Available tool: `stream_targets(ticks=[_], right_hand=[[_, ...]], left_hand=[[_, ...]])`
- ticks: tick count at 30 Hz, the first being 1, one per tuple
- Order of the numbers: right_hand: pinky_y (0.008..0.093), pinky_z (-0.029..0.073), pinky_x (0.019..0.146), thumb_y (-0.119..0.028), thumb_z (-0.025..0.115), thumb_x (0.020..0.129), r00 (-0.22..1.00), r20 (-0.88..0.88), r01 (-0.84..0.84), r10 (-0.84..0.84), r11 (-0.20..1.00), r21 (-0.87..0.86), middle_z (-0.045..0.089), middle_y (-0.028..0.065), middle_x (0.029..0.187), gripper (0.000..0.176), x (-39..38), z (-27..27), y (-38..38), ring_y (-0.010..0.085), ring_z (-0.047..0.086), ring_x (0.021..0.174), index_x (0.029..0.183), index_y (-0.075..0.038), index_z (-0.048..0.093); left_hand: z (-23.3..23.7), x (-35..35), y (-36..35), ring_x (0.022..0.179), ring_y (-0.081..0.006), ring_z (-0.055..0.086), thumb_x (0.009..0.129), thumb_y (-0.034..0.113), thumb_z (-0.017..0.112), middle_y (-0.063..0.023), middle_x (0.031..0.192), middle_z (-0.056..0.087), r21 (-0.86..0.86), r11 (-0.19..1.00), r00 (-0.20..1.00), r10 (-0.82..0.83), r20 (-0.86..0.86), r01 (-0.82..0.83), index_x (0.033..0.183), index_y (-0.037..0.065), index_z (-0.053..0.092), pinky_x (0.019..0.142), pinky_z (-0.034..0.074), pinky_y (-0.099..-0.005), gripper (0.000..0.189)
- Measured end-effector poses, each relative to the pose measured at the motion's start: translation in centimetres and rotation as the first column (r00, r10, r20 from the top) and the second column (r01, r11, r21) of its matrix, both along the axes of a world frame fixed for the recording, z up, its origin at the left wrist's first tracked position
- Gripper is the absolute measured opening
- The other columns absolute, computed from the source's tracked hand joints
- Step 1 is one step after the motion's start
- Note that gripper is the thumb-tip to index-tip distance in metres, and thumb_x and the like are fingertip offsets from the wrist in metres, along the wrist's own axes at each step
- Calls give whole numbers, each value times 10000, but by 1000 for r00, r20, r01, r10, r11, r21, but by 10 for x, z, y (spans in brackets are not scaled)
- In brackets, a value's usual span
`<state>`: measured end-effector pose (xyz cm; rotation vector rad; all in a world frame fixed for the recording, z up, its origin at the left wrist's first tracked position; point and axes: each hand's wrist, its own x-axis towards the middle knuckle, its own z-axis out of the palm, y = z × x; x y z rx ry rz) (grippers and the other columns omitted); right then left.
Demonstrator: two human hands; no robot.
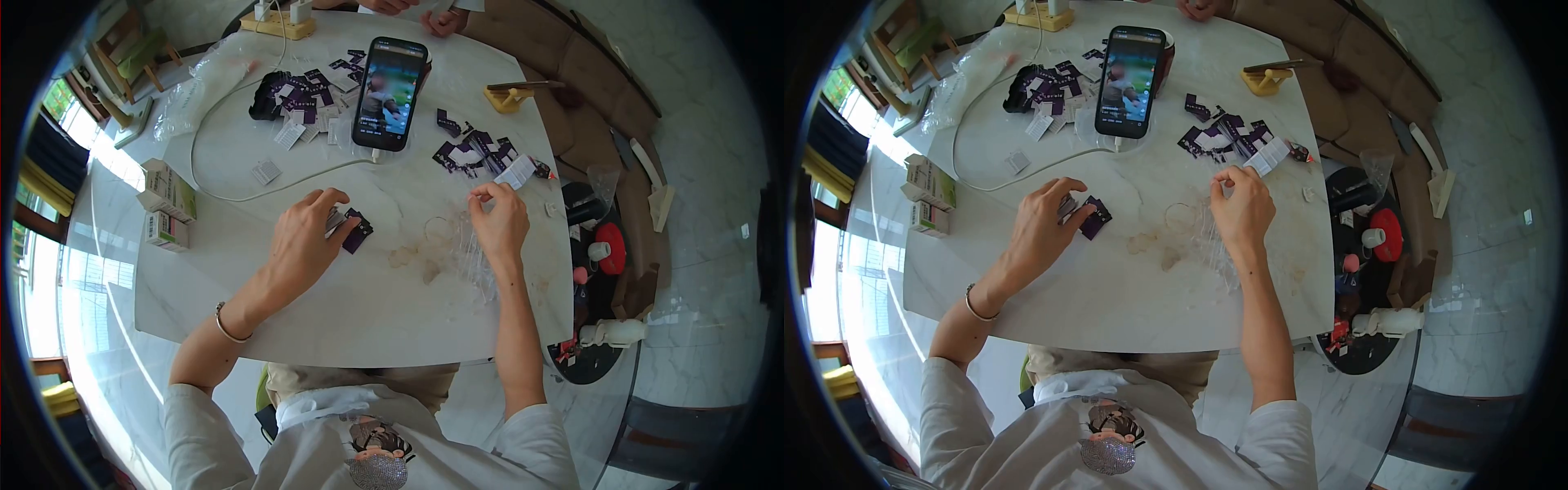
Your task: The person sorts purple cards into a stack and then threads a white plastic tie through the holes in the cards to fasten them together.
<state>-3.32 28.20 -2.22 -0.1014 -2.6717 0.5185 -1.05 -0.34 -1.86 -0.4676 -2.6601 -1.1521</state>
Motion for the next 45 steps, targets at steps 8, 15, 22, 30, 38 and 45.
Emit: stream_targets(ticks=[8, 15, 22, 30, 38, 45], right_hand=[[286, 431, 572, -75, 677, 776, 997, -77, -39, 11, 926, -375, 650, 7, 797, 59, 0, 9, -6, 126, 545, 603, 816, -69, 634], [197, 372, 515, -7, 634, 849, 985, -164, -153, 48, 681, -716, 675, 15, 794, 83, -9, 2, 9, 32, 479, 555, 926, -35, 624], [194, 366, 461, -49, 679, 868, 985, -165, -152, 45, 673, -724, 674, 11, 802, 92, -7, 9, 5, 18, 461, 530, 939, -13, 633], [191, 298, 433, -118, 680, 915, 924, -381, -338, -19, 424, -841, 674, 52, 798, 123, -5, 19, 10, 18, 415, 496, 929, -39, 587], [175, 285, 430, -158, 567, 1003, 810, -586, -445, -24, 625, -641, 641, 62, 681, 135, 3, 19, 0, 31, 423, 471, 1058, -55, 500], [173, 281, 430, -130, 556, 1005, 757, -645, -433, -104, 660, -615, 599, 28, 644, 110, 8, 20, -1, 25, 419, 486, 1063, -37, 548]], left_hand=[[2, 3, 4, 673, -307, 644, 848, 99, 719, -150, 862, 663, 79, 994, 996, -84, 29, 81, 976, 10, 659, 628, 505, -363, 167], [-2, 5, 6, 725, -317, 666, 849, 85, 717, -133, 863, 674, 64, 993, 994, -105, 13, 104, 957, 15, 668, 656, 527, -360, 138], [-1, 6, 7, 729, -317, 666, 837, 79, 730, -129, 865, 676, 68, 992, 994, -105, 35, 103, 946, 15, 672, 658, 529, -361, 139], [0, 6, 7, 725, -314, 662, 839, 79, 727, -131, 856, 673, 90, 989, 992, -120, 43, 115, 946, 13, 674, 659, 526, -361, 136], [-1, 6, 8, 724, -315, 659, 840, 84, 727, -131, 859, 673, 89, 988, 991, -130, 40, 126, 940, 14, 674, 660, 524, -361, 132], [1, 5, 7, 681, -220, 644, 876, 110, 700, -95, 795, 661, 215, 964, 981, -175, 82, 154, 954, 9, 685, 631, 513, -326, 128]])
